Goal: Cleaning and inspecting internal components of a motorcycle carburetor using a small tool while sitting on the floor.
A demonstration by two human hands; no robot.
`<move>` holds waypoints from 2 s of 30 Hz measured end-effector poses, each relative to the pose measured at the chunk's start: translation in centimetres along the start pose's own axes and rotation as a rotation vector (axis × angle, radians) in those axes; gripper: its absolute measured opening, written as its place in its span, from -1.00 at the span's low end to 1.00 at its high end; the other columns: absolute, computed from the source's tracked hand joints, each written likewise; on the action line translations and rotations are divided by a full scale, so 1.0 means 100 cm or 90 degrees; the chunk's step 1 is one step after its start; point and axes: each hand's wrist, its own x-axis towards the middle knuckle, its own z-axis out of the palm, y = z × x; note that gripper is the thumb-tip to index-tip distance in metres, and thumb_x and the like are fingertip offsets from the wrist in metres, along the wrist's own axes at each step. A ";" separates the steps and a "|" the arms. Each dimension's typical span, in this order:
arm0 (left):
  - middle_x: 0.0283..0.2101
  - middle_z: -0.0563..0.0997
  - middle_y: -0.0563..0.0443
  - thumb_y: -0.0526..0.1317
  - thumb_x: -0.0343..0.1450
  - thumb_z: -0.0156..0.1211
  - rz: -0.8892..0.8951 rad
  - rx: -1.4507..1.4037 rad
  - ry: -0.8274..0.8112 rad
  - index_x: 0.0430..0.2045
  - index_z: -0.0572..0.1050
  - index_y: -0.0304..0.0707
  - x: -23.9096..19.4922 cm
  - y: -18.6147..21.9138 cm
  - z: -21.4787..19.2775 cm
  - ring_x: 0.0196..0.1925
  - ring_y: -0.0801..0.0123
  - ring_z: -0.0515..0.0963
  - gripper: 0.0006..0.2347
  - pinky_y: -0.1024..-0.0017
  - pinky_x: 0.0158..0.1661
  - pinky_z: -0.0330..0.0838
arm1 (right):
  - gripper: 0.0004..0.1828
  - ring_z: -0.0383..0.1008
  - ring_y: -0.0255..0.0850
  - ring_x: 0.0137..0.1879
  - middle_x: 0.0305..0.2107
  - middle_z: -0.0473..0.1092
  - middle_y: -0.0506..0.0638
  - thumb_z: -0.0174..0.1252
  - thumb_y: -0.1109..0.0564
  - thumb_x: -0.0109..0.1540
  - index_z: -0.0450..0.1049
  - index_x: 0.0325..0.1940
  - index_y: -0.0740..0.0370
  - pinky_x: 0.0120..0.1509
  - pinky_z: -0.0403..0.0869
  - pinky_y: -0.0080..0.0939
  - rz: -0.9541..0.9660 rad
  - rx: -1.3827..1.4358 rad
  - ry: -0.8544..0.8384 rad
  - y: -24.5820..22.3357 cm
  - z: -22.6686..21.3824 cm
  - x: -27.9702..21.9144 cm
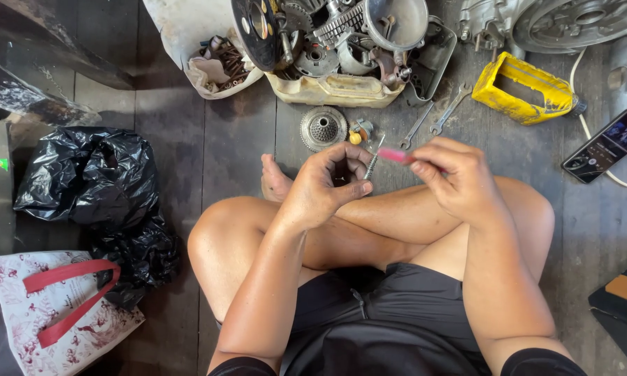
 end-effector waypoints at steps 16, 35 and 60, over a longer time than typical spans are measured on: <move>-0.43 0.58 -0.11 -0.45 0.31 0.40 0.008 -0.033 -0.012 -0.12 0.58 -0.45 -0.001 0.003 0.001 -0.40 0.40 0.59 -0.73 0.40 -0.29 0.56 | -0.92 0.43 -0.05 -0.39 -0.48 0.44 0.10 0.19 0.24 0.35 0.60 -0.16 0.27 -0.22 0.40 -0.08 0.037 0.005 -0.020 0.001 -0.006 0.004; -0.43 0.61 -0.18 -0.52 0.34 0.26 -0.006 -0.047 -0.027 -0.08 0.57 -0.55 -0.003 0.012 0.001 -0.42 0.38 0.60 -0.74 0.34 -0.27 0.58 | -0.85 0.44 -0.09 -0.44 -0.57 0.45 0.07 0.16 0.24 0.32 0.65 -0.22 0.24 -0.23 0.43 -0.12 0.062 0.065 -0.097 -0.005 -0.003 0.004; -0.32 0.57 -0.16 -0.51 0.34 0.33 -0.007 -0.135 -0.001 -0.03 0.55 -0.53 -0.003 -0.002 0.001 -0.33 0.36 0.62 -0.69 0.30 -0.25 0.68 | -0.89 0.45 -0.01 -0.36 -0.48 0.41 0.07 0.17 0.19 0.35 0.61 -0.14 0.22 -0.20 0.44 -0.08 -0.019 -0.007 -0.023 0.001 -0.001 0.003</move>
